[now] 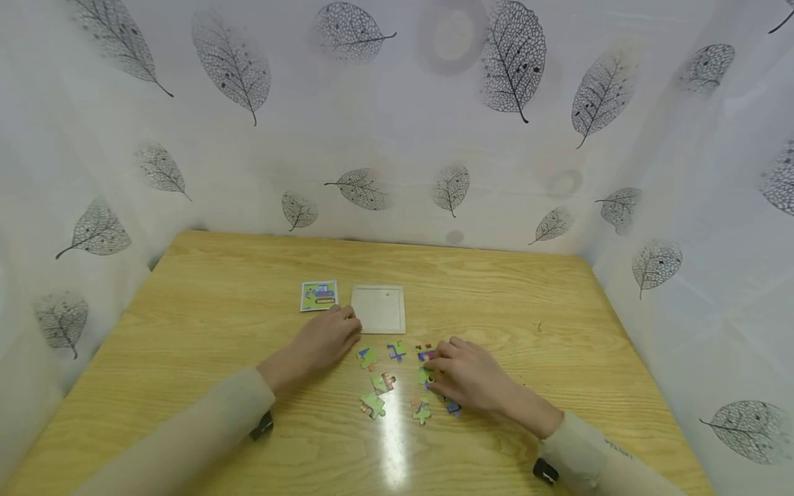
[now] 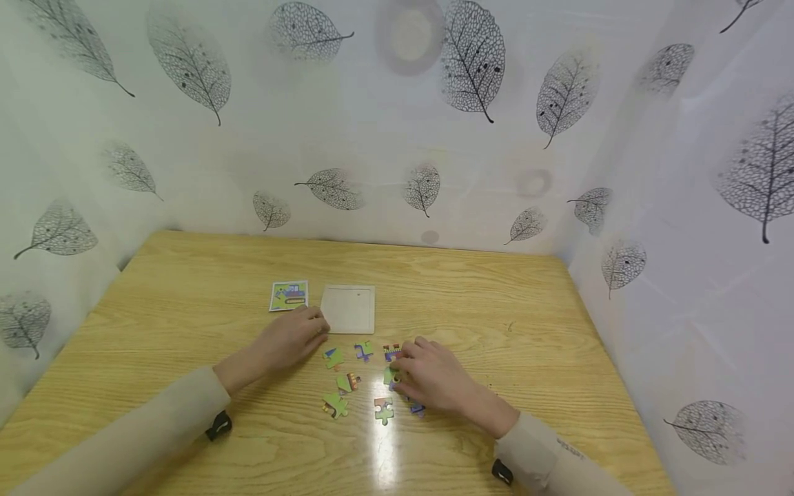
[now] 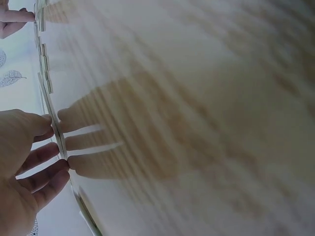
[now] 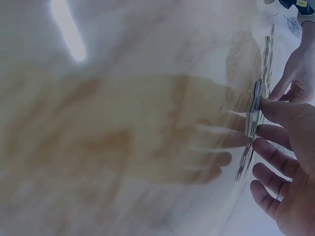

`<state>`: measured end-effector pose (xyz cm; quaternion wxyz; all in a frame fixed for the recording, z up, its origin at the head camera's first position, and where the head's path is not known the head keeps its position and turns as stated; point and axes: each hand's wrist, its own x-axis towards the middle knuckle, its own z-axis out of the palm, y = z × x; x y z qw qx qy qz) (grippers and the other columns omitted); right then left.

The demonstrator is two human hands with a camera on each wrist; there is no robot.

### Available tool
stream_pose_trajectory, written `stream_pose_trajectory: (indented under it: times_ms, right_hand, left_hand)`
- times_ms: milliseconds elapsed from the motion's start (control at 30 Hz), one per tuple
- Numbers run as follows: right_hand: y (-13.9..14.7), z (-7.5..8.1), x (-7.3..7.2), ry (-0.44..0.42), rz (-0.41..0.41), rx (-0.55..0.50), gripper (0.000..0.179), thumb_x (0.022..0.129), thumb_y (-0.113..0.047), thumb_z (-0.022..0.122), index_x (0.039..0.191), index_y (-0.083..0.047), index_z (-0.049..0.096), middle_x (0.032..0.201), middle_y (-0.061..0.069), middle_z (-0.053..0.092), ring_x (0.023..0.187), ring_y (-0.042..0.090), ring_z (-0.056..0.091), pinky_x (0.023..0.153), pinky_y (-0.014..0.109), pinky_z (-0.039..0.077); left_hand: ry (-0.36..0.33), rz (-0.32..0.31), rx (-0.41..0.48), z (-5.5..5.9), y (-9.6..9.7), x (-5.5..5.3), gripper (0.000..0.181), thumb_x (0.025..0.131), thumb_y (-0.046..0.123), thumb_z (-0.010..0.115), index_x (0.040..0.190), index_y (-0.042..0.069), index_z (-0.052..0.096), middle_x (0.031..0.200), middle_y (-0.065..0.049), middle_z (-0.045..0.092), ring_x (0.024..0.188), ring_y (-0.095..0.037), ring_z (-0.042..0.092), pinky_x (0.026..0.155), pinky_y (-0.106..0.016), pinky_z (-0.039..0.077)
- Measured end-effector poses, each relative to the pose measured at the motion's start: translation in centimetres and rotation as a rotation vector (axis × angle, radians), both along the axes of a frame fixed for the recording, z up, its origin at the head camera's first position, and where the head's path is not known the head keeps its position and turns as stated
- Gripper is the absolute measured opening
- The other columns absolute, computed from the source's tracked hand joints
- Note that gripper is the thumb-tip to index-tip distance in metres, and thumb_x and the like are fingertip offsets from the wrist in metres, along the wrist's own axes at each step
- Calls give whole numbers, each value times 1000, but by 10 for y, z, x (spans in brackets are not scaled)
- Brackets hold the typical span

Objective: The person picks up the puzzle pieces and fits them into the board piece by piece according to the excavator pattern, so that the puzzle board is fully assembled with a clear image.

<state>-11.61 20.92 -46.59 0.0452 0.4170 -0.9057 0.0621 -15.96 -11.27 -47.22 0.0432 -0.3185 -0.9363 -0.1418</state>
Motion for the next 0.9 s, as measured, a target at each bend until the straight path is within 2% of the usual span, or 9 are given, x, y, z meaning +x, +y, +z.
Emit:
stream_pose_trajectory:
  times_ms: [167, 300, 400, 533, 633, 767, 900]
  right_hand:
    - [-3, 0, -2, 15, -21, 16, 34, 88, -44, 83, 107, -17, 80, 101, -5, 72, 92, 12, 61, 81, 26, 56]
    - [-5, 2, -3, 42, -32, 32, 35, 87, -50, 82, 102, -19, 80, 91, -8, 66, 82, 8, 52, 70, 19, 46]
    - [-5, 5, -4, 15, -30, 23, 36, 88, -51, 81, 102, -19, 79, 91, -8, 64, 79, 7, 46, 67, 16, 40]
    - [-3, 9, -6, -50, 18, 4, 31, 89, -43, 82, 109, -19, 79, 102, -7, 71, 89, 9, 56, 75, 21, 50]
    - [-2, 12, -9, -87, 89, -10, 26, 90, -32, 82, 112, -19, 79, 114, -4, 76, 98, 12, 63, 83, 26, 56]
    - [-2, 13, -13, -100, 157, -11, 24, 90, -23, 82, 113, -20, 79, 119, -3, 78, 97, 12, 64, 80, 22, 54]
    - [-1, 12, -14, -76, 171, 4, 24, 89, -20, 81, 112, -20, 80, 114, -4, 78, 92, 11, 60, 76, 20, 50]
  left_hand:
    - [-3, -6, -3, 2, 0, -1, 9, 102, 17, 69, 103, 11, 76, 99, -3, 70, 89, -17, 62, 81, -32, 60]
    - [-2, -7, -8, 1, -1, -2, 9, 103, 16, 67, 102, 12, 76, 99, -3, 70, 89, -17, 62, 81, -32, 60]
    - [-4, -9, -13, 1, -1, -3, 9, 103, 16, 67, 102, 13, 75, 99, -2, 69, 89, -17, 62, 81, -32, 60]
    - [-7, -10, -14, -1, -2, -4, 9, 103, 17, 67, 102, 13, 76, 99, -2, 69, 88, -16, 62, 81, -32, 60]
    - [-6, -12, -15, -1, -2, -4, 9, 102, 17, 68, 102, 13, 76, 99, -2, 69, 88, -16, 62, 81, -32, 60]
    - [1, -15, -12, -2, -2, -5, 8, 102, 18, 69, 101, 14, 76, 100, -2, 70, 88, -16, 62, 80, -32, 60]
    - [9, -22, -1, -2, -2, -5, 8, 102, 17, 69, 101, 13, 76, 101, -3, 70, 89, -17, 63, 80, -32, 60]
